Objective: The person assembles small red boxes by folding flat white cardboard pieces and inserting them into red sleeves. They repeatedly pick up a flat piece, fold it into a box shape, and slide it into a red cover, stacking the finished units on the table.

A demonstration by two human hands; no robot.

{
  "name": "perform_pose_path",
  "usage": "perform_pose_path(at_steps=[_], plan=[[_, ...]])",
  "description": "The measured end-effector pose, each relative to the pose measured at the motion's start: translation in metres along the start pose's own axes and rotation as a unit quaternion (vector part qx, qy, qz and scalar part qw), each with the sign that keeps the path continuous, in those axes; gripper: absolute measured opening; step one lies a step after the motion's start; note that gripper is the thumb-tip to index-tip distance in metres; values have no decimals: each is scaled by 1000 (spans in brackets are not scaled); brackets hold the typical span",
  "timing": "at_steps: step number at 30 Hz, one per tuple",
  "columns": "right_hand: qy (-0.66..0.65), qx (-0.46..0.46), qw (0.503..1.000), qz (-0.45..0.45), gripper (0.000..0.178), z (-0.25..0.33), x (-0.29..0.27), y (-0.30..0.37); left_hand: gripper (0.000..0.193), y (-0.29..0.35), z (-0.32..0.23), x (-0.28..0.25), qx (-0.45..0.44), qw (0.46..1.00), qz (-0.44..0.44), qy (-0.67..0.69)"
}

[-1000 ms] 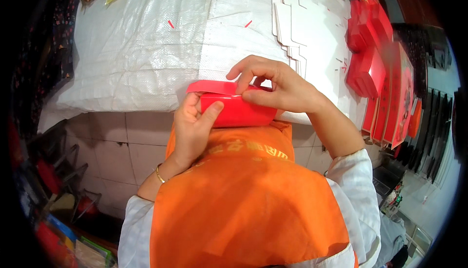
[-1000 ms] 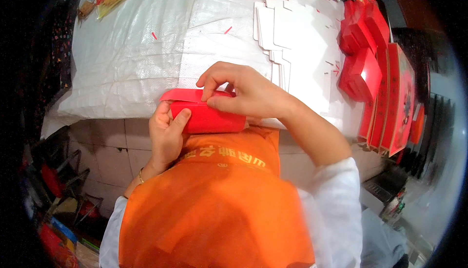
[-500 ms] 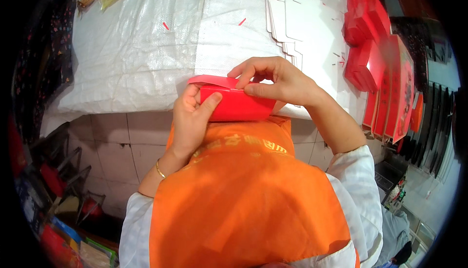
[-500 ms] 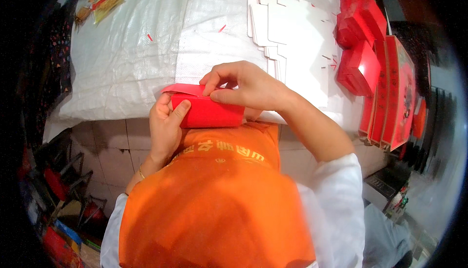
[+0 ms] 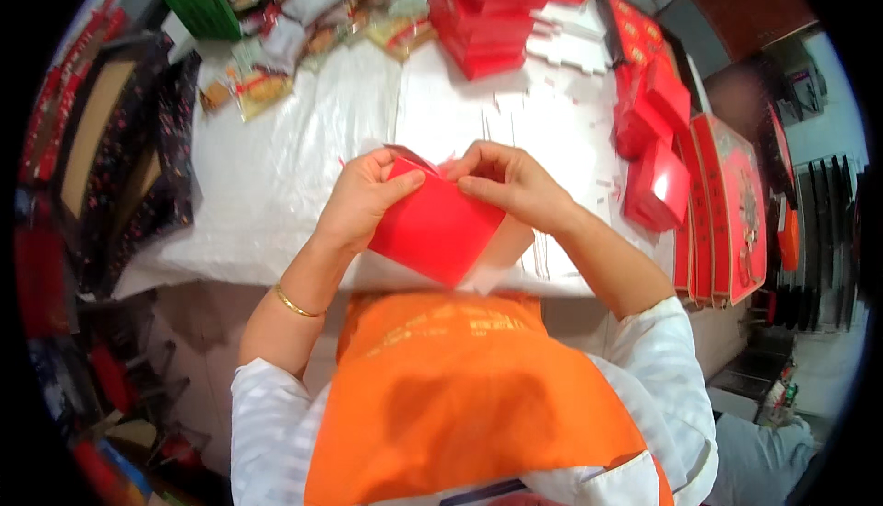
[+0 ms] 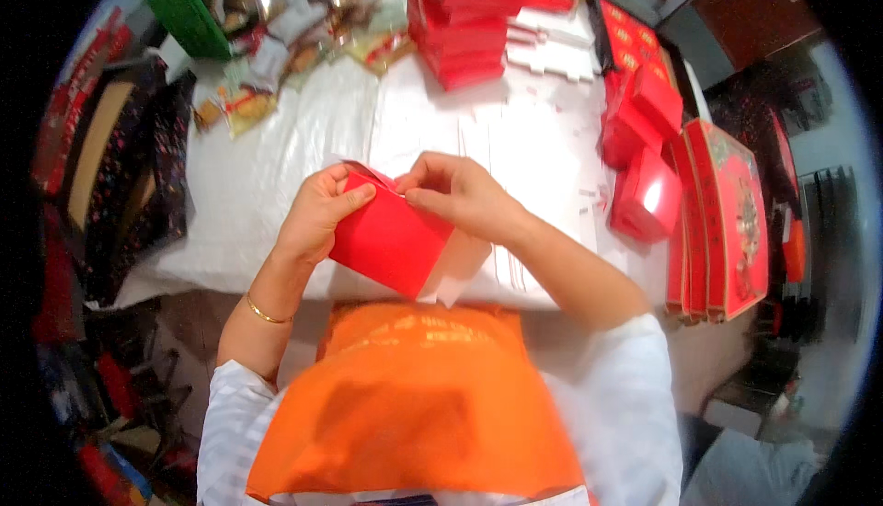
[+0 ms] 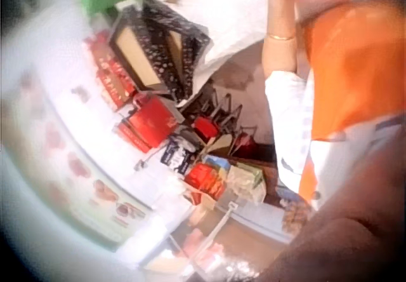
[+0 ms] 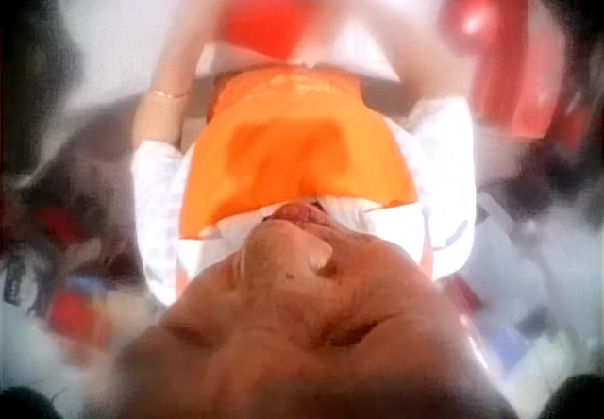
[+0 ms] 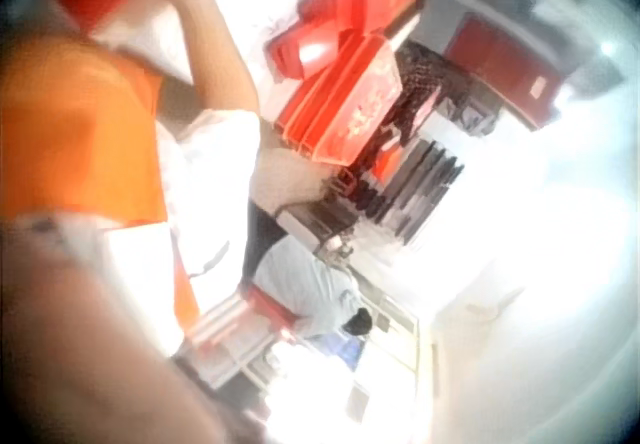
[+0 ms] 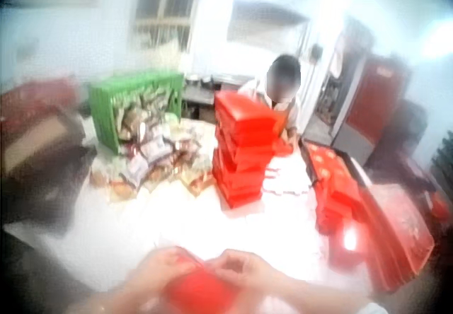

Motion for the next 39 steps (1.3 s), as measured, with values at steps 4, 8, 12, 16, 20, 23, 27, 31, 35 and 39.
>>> perform_pose_path(at_steps=[4, 8, 12, 16, 20, 23, 27, 31, 35, 39], plan=[[46, -33, 998, -6, 16, 22, -9, -11, 19, -30, -37, -1, -27, 997, 51, -44], [26, -47, 996, -68, 17, 24, -13, -17, 14, -53, -58, 1, -7, 995, 64, -78], [-4, -19, 995, -102, 20, 6, -10, -17, 17, -61, -57, 3, -61, 985, 34, -157], [15, -24, 990, -140, 20, -1, -14, -13, 25, -58, -77, 11, 7, 949, -22, -315], [-78, -57, 979, -181, 21, 5, -28, -1, 49, 0, -121, 21, 404, 727, -207, -515], [-107, -93, 968, -208, 20, 9, -29, 10, 66, 32, -75, 17, 388, 793, -314, -350], [-41, -146, 959, -239, 18, 5, -10, 15, 67, 30, 0, 25, 285, 918, -251, -117], [-144, -78, 965, -206, 18, -11, -4, 16, 66, 34, 3, 23, 279, 900, -285, -176], [-147, -69, 968, -189, 19, -11, -5, 23, 63, 34, 0, 25, 251, 914, -270, -168], [-100, -52, 975, -192, 18, -9, -7, 31, 63, 34, 6, 26, 221, 926, -267, -149]])
Point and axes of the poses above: each hand's wrist, its own y-axis away from the middle knuckle, its own x-axis out of the palm, z = x × y, the point moved 6 cm from there along -y, towards the middle knuckle, and after that the axes turned 2 degrees about y, right-handed, at the moved point
